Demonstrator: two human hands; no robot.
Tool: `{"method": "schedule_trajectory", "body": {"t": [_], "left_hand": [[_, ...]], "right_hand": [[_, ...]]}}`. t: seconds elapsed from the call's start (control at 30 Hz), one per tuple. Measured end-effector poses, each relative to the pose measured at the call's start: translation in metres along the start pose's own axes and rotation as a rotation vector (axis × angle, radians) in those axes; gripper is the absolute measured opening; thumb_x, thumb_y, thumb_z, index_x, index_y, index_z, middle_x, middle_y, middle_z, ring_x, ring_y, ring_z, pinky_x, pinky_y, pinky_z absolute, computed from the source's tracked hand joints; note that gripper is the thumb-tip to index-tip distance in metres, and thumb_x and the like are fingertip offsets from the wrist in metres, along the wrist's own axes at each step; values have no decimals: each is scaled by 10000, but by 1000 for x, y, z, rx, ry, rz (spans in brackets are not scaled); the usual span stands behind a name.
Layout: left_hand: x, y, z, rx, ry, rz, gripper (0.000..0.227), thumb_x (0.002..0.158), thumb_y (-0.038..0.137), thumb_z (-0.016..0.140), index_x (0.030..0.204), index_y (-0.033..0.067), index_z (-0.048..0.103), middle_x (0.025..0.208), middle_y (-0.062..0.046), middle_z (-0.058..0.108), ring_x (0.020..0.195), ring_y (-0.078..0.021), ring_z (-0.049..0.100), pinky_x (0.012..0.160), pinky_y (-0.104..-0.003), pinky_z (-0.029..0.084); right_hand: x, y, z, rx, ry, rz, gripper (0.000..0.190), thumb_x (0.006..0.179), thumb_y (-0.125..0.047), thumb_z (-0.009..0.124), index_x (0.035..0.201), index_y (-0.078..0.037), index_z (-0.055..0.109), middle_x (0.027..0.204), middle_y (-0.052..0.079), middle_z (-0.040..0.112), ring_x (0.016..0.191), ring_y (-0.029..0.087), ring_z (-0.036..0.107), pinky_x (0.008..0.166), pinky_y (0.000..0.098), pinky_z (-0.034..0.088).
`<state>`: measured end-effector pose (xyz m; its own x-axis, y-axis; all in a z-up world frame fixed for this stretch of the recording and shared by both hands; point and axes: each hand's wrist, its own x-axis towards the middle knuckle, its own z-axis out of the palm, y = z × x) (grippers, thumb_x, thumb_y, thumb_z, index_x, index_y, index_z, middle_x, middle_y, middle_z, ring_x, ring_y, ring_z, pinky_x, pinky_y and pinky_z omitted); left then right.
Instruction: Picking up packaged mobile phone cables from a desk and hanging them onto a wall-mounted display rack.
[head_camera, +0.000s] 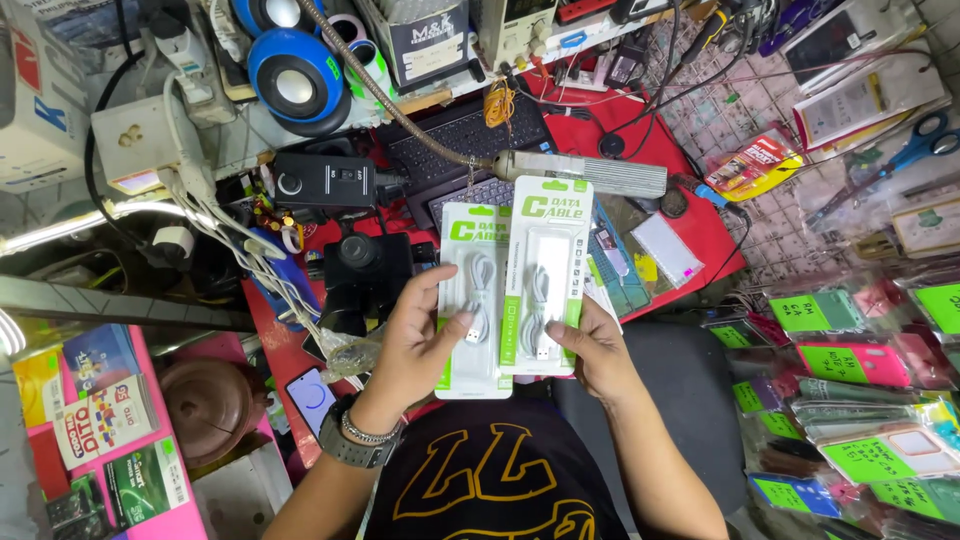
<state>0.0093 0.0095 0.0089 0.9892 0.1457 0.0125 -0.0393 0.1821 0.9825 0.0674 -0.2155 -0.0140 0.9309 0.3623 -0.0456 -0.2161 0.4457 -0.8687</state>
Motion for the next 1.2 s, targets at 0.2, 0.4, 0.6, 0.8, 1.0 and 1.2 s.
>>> {"method": "schedule_trajectory", "body": {"t": [0.2, 0.4, 0.6, 0.8, 1.0, 1.2], "left_hand": [[0, 2, 0, -28, 59, -39, 438, 1017, 126, 578, 1440, 62, 486, 1293, -174, 666, 1206, -217, 602, 1019, -407, 521], [0, -10, -3, -124, 81, -13, 468, 1002, 107, 600, 1445, 41, 463, 1250, -150, 679, 1130, -202, 650, 980, -375, 541], [-6, 10, 6, -117, 80, 4, 510, 963, 112, 655, 1430, 45, 462, 1254, -185, 686, 1115, -250, 680, 978, -397, 553], [-11, 3, 6, -143, 87, 123, 497, 953, 70, 653, 1401, 21, 444, 1283, -204, 690, 1198, -262, 648, 1022, -404, 525], [-18, 21, 10, -143, 49, 224, 467, 998, 121, 624, 1388, 27, 384, 1348, -250, 641, 1230, -282, 641, 1037, -382, 545], [-22, 8, 5, -170, 14, 166, 434, 989, 81, 621, 1315, 80, 335, 1339, -238, 644, 1164, -248, 647, 977, -362, 539]], "right_hand": [[0, 12, -8, -25, -10, 22, 308, 843, 3, 695, 1138, 76, 645, 804, 195, 729, 658, 246, 756, 587, 369, 633], [2, 17, -13, -31, -12, 43, 288, 822, 5, 715, 1094, 79, 657, 752, 164, 713, 616, 223, 737, 567, 341, 621], [1, 5, 3, -62, -22, 9, 308, 775, -16, 781, 1047, 71, 666, 713, 174, 718, 605, 217, 735, 542, 319, 617], [-13, 47, -27, 56, -28, 5, 253, 710, 17, 830, 921, 65, 699, 598, 160, 701, 462, 174, 680, 441, 256, 561], [-22, 28, -15, 53, -167, 37, 436, 882, -78, 799, 1275, 19, 637, 1188, 179, 749, 1010, 312, 748, 809, 446, 643], [-21, 30, -25, -17, -153, 63, 438, 888, -75, 779, 1290, 8, 627, 1191, 169, 750, 1023, 318, 750, 806, 446, 645]]}}
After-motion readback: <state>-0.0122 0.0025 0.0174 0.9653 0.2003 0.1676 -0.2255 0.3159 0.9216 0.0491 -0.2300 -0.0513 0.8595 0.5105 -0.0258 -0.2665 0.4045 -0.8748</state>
